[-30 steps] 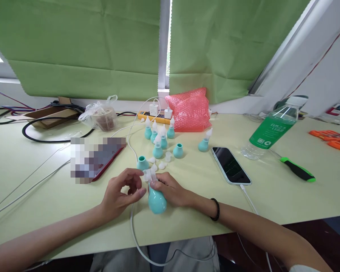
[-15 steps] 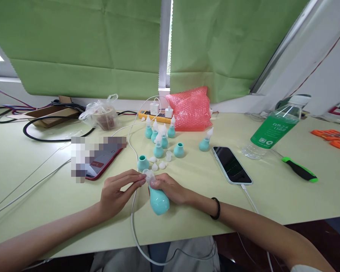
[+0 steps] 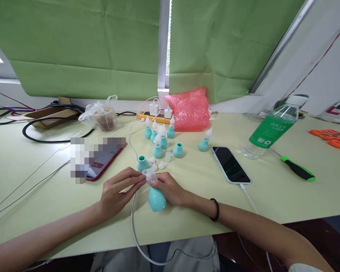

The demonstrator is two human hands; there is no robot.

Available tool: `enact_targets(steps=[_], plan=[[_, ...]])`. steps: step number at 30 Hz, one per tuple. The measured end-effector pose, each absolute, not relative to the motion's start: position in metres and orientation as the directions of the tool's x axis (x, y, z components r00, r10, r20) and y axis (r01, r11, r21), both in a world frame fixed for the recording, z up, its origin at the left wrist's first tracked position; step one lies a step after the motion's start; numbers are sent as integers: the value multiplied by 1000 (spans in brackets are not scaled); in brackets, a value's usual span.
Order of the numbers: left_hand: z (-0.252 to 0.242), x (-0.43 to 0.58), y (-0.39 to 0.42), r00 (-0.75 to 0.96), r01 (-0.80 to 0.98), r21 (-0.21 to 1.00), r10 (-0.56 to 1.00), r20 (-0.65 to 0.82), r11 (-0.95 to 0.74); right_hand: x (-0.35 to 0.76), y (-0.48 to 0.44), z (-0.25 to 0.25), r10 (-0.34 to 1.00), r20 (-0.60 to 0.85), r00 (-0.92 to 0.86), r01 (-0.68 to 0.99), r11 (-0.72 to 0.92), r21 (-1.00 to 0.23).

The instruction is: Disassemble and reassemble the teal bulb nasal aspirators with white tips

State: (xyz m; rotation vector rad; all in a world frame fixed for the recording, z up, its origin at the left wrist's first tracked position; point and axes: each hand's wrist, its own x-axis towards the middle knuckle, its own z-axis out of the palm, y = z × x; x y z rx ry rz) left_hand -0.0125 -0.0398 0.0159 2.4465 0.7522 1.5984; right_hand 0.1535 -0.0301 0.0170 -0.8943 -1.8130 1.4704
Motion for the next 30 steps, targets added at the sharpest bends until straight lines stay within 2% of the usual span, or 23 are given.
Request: enact_targets(steps=[8,13,18,24,30], plan=[[19,-12,-41,346,361,336,460,818,-870,155,-29,13,785,151,-602,148,295,-944],[21,-11,-43,383,366,365,497,779,-856,157,-28,13,752,187,-632,184,380,-906],[28,-11,-48,374,364,547,657,655,-753,158,-26,13,722,231,-652,161,430,-888],[30,-10,-49,335,275,820,850,407,-502,160,-22,16,728,212,-652,108,367,-924],[32,-10,-50,343,144,939,905,249,-313,162,-20,13,716,184,-673,4,253,-968]])
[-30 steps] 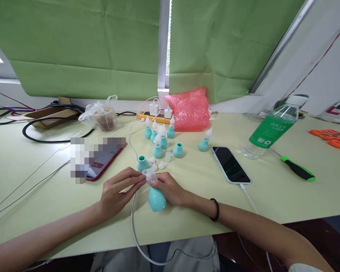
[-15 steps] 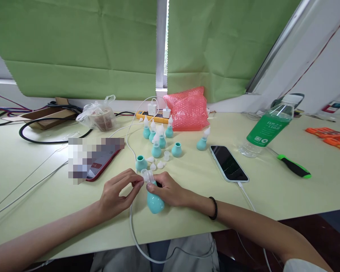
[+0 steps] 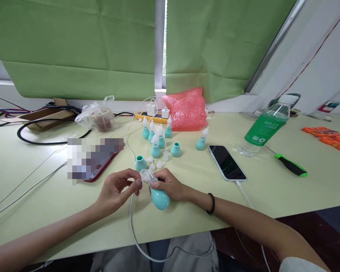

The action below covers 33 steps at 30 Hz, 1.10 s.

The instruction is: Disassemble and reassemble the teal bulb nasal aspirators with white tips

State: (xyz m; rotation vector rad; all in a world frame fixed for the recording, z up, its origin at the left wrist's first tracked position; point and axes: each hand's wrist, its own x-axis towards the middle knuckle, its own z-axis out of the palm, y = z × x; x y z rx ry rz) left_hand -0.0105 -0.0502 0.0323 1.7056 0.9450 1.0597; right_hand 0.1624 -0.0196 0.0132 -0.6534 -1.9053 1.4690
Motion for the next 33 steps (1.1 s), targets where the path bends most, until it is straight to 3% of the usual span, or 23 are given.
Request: enact_targets(steps=[7,14,17,23,27,33], plan=[[35,-11,-47,460,-25,992,879,122,-125,162,-12,13,526,64,-848,-227,-251,-941],[37,-12,-43,612,-144,986,790,26,80,167,-8,14,399,53,-915,-228,-404,-886],[37,-13,-42,620,-172,978,785,14,118,171,-5,15,411,40,-911,-222,-406,-887],[35,-12,-40,565,-130,987,825,-3,92,167,-7,16,686,91,-721,-271,-160,-949],[32,-10,-40,531,-116,990,848,-1,74,160,-17,17,753,181,-633,-254,19,-967],[28,-8,-40,521,-57,998,853,-5,41,155,-32,26,812,354,-465,86,439,-894]])
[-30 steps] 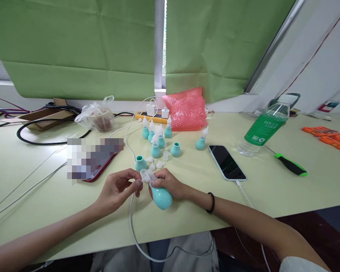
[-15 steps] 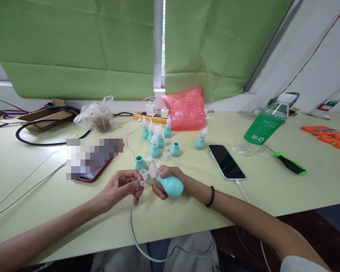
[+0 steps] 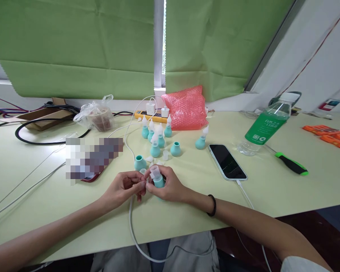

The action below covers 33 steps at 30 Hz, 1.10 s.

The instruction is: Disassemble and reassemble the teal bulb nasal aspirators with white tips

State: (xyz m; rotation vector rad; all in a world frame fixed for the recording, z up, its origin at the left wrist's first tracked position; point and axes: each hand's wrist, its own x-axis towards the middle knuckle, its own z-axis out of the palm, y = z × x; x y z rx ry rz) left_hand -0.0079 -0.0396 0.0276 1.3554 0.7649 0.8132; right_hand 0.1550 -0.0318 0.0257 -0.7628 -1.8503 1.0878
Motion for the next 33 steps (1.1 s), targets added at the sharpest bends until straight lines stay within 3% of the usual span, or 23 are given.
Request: enact_targets(steps=[13,20,26,30,33], plan=[[25,-9,-37,463,-97,994,886,-7,58,154,-30,20,778,491,-392,295,612,-734],[26,-8,-39,388,-90,994,921,-22,62,164,-8,14,684,694,-223,557,674,-485],[22,-7,-40,408,-40,999,913,-7,25,171,9,5,743,619,-253,691,587,-422],[23,-7,-41,365,37,998,930,35,-52,167,-2,13,736,618,-277,626,626,-465],[26,-9,-45,372,182,957,916,148,-228,162,-18,21,701,545,-459,571,703,-424]])
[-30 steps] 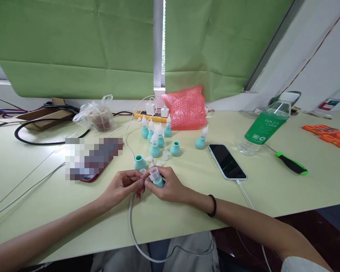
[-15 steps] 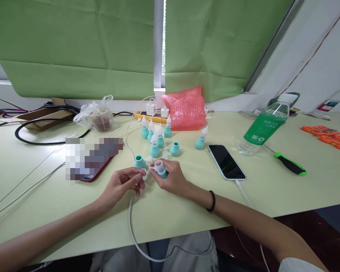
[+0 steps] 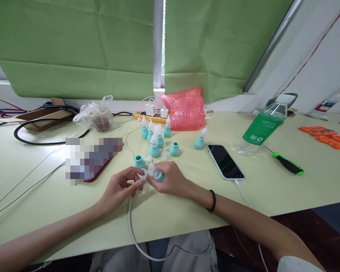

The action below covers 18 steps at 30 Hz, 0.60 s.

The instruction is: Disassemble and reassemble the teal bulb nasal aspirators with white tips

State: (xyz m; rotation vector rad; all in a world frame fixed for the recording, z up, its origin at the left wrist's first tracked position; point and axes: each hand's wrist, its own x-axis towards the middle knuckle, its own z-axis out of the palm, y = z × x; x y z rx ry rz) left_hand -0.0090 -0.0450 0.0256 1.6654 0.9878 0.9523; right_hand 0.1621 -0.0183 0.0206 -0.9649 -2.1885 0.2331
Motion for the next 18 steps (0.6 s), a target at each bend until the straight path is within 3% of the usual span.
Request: enact_targets(steps=[4,8,13,18], plan=[[26,-10,-50,536,424,755,811,236,-500,157,-35,20,591,418,-689,498,806,-319],[21,-10,-52,641,519,531,716,277,-670,154,-40,17,584,406,-703,518,812,-269],[20,-11,-51,563,574,472,741,366,-669,153,-40,18,655,388,-649,608,753,-252],[21,-10,-51,621,585,425,719,313,-691,154,-41,12,656,326,-681,599,755,-267]])
